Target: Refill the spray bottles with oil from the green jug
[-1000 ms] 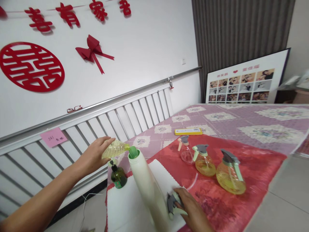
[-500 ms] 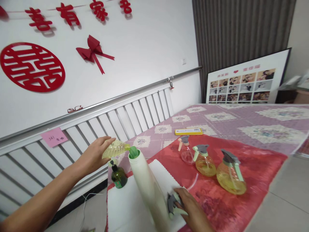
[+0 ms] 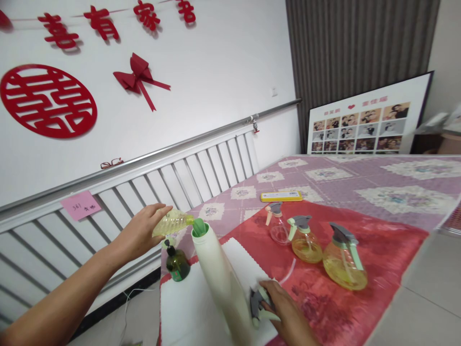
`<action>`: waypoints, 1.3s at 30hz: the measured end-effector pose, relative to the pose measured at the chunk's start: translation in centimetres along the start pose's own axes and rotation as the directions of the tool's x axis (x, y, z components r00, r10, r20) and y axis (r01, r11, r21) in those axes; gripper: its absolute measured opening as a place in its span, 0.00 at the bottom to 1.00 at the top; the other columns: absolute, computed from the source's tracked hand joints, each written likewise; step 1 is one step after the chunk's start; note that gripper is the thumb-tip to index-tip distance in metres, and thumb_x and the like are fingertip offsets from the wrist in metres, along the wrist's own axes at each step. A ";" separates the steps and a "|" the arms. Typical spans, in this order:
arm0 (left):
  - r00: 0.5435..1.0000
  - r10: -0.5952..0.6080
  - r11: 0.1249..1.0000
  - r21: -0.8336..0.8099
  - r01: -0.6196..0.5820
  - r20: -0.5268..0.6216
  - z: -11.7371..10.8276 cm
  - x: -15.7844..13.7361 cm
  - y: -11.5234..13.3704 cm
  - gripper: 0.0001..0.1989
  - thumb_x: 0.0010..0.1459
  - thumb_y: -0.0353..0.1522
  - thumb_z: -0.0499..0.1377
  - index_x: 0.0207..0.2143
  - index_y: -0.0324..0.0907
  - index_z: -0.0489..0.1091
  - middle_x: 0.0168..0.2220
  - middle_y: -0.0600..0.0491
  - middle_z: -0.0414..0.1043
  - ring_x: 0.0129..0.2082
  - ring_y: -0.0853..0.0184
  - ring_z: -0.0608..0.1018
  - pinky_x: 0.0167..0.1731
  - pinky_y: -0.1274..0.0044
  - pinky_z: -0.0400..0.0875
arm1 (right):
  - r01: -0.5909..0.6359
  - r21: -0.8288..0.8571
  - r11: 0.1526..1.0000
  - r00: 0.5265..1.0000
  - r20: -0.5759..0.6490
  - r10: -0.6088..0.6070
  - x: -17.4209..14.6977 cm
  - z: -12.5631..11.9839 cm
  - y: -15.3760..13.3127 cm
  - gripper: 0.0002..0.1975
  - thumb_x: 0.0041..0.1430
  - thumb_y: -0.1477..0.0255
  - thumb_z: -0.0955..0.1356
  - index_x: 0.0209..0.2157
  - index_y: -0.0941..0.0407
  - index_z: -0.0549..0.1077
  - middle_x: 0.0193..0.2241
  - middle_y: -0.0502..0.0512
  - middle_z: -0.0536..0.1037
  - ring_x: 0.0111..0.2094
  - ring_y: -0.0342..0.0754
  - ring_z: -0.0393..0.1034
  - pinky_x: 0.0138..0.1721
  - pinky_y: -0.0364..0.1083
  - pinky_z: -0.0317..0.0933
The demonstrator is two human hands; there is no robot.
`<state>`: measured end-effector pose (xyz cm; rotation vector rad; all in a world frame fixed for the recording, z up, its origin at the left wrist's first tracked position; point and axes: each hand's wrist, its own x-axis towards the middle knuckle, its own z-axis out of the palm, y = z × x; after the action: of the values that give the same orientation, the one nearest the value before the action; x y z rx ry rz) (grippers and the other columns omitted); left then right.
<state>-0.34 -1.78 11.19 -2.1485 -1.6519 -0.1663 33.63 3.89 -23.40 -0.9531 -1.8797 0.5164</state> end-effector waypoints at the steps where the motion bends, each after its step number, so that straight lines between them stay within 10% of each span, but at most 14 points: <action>1: 1.000 -0.001 1.000 -0.001 0.001 0.001 0.0 0.0 0.0 0.37 0.52 0.29 0.63 0.63 0.49 0.55 0.60 0.44 0.63 0.59 0.49 0.68 0.56 0.56 0.67 | 0.003 -0.004 1.000 1.000 -0.002 -0.003 0.0 0.0 0.0 0.17 0.58 0.64 0.69 0.48 0.53 0.76 0.44 0.62 0.83 0.45 0.57 0.79 0.46 0.50 0.73; 39: 0.999 0.021 0.999 0.024 -0.022 0.024 -0.2 0.2 0.0 0.37 0.52 0.27 0.62 0.64 0.45 0.54 0.61 0.42 0.61 0.58 0.50 0.67 0.56 0.58 0.67 | 0.012 -0.010 1.000 1.000 -0.009 -0.012 -0.2 0.1 0.2 0.18 0.59 0.61 0.68 0.49 0.54 0.75 0.45 0.64 0.82 0.46 0.58 0.78 0.47 0.52 0.73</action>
<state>-0.27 -1.71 11.41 -2.1571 -1.6353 -0.1136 33.70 3.83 -23.68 -0.9492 -1.8804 0.4949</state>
